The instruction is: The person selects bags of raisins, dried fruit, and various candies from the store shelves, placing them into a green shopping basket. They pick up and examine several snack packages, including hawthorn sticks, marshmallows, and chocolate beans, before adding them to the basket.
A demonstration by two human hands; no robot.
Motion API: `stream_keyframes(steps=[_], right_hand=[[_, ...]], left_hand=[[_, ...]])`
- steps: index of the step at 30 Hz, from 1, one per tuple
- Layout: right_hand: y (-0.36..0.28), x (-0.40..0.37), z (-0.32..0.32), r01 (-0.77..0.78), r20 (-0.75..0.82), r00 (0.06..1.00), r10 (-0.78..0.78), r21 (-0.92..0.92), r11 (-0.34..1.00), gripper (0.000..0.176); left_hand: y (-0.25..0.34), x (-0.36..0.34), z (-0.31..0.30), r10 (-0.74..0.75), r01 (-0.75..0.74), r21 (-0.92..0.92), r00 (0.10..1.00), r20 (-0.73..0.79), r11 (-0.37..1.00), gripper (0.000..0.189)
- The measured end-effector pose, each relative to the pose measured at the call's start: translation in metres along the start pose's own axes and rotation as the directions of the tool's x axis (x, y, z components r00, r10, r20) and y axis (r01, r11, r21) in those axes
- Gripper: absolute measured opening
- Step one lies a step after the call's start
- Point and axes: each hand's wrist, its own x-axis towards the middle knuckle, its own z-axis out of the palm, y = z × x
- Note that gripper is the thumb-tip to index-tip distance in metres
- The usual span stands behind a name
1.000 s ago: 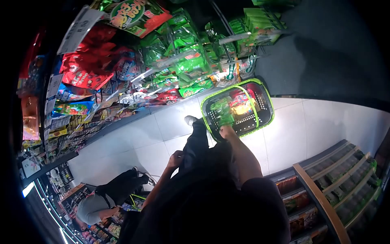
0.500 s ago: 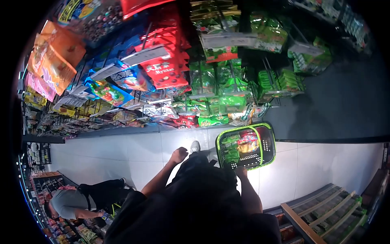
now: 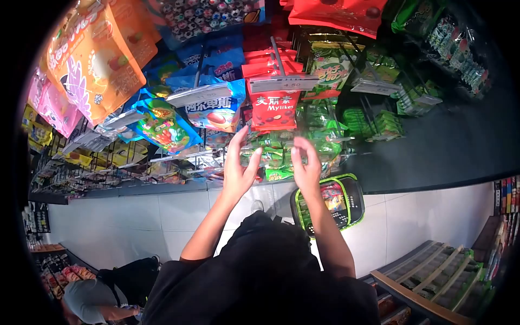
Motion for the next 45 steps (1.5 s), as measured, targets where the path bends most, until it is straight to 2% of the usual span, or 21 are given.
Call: stream_keyframes(steps=[1, 4, 5, 7, 8, 9, 11, 14, 16, 17, 18, 19, 21, 23, 26, 29, 33, 37, 39, 42, 45], right_hand=[[-0.012, 0.02, 0.008, 0.081, -0.043, 0.996, -0.08, 0.016, 0.997, 0.038], [-0.031, 0.064, 0.027, 0.115, -0.081, 0.99, -0.116, -0.019, 0.993, 0.061], [-0.044, 0.072, 0.029, 0.092, 0.018, 0.995, -0.095, 0.123, 0.988, 0.062], [-0.049, 0.083, 0.034, 0.027, 0.112, 0.992, -0.056, 0.242, 0.97, 0.06], [-0.041, 0.085, 0.036, 0.044, 0.105, 0.992, -0.067, 0.207, 0.977, 0.057], [-0.053, 0.08, 0.038, -0.073, 0.15, 0.988, 0.033, 0.264, 0.962, 0.054], [-0.054, 0.078, 0.042, -0.048, 0.14, 0.99, 0.003, 0.322, 0.945, 0.053], [-0.05, 0.075, 0.035, 0.089, 0.101, 0.99, -0.098, 0.09, 0.992, 0.045], [-0.052, 0.074, 0.026, 0.211, 0.12, 0.973, -0.199, -0.094, 0.973, 0.037], [-0.055, 0.07, 0.023, 0.13, 0.118, 0.984, -0.131, 0.022, 0.991, 0.036], [-0.067, 0.063, 0.022, 0.044, 0.125, 0.99, -0.061, 0.139, 0.989, 0.036], [-0.078, 0.056, 0.02, -0.046, 0.139, 0.99, 0.011, 0.254, 0.966, 0.036], [-0.096, 0.048, 0.013, -0.088, 0.139, 0.988, 0.059, 0.213, 0.973, 0.039], [-0.109, 0.04, 0.007, -0.163, 0.137, 0.981, 0.136, 0.209, 0.964, 0.04], [-0.122, 0.031, 0.0, -0.17, 0.139, 0.981, 0.139, 0.247, 0.954, 0.043], [-0.128, 0.021, -0.006, -0.18, 0.138, 0.979, 0.152, 0.223, 0.958, 0.042], [-0.133, 0.01, -0.018, -0.149, 0.164, 0.981, 0.108, 0.257, 0.955, 0.039], [-0.128, -0.013, -0.028, -0.101, 0.154, 0.987, 0.053, 0.317, 0.943, 0.038], [-0.103, -0.035, -0.034, -0.219, 0.128, 0.972, 0.198, 0.18, 0.959, 0.042], [-0.072, -0.07, -0.045, -0.277, 0.138, 0.957, 0.255, 0.166, 0.947, 0.049], [-0.05, -0.099, -0.071, -0.2, 0.194, 0.953, 0.231, -0.169, 0.965, 0.057]], left_hand=[[0.0, 0.012, 0.003, 0.041, -0.041, -0.006, 0.999, -0.004, 0.999, 0.059], [0.005, 0.04, 0.013, 0.039, -0.04, 0.022, 0.999, 0.02, 0.999, 0.068], [0.004, 0.048, 0.015, 0.051, -0.052, 0.009, 0.998, 0.021, 0.999, 0.068], [0.004, 0.062, 0.014, 0.006, -0.002, -0.064, 0.998, 0.062, 0.998, 0.058], [-0.001, 0.068, 0.015, -0.013, 0.024, -0.115, 0.996, 0.092, 0.993, 0.055], [-0.005, 0.071, 0.016, -0.033, 0.053, -0.163, 0.992, 0.125, 0.985, 0.052], [-0.009, 0.073, 0.018, -0.02, 0.034, -0.143, 0.995, 0.1, 0.989, 0.045], [-0.007, 0.073, 0.01, -0.058, 0.069, -0.091, 0.99, 0.127, 0.993, 0.044], [-0.012, 0.069, 0.012, 0.017, -0.009, -0.102, 0.996, 0.083, 0.995, 0.045], [-0.013, 0.067, 0.013, 0.054, -0.047, -0.106, 0.997, 0.061, 0.993, 0.046], [-0.007, 0.069, 0.008, -0.016, 0.046, -0.209, 0.99, 0.14, 0.977, 0.047], [-0.003, 0.068, 0.006, 0.011, 0.022, -0.219, 0.989, 0.15, 0.975, 0.047], [0.005, 0.065, 0.002, 0.066, -0.025, -0.24, 0.984, 0.167, 0.97, 0.048], [0.018, 0.063, -0.004, 0.046, 0.019, -0.286, 0.975, 0.219, 0.958, 0.048], [0.03, 0.053, 0.0, 0.044, 0.048, -0.451, 0.981, 0.191, 0.891, 0.051], [0.051, 0.044, 0.004, -0.124, 0.34, -0.731, 0.934, 0.334, 0.592, 0.052], [0.064, 0.03, 0.002, -0.181, 0.408, -0.68, 0.906, 0.382, 0.609, 0.05], [0.071, 0.01, 0.003, -0.13, 0.386, -0.647, 0.904, 0.407, 0.658, 0.059], [0.066, -0.005, 0.005, -0.118, 0.426, -0.607, 0.869, 0.48, 0.671, 0.067], [0.05, -0.032, 0.013, -0.164, 0.576, -0.52, 0.754, 0.636, 0.63, 0.07], [0.028, -0.061, 0.028, -0.171, 0.623, -0.44, 0.681, 0.712, 0.646, 0.07]])
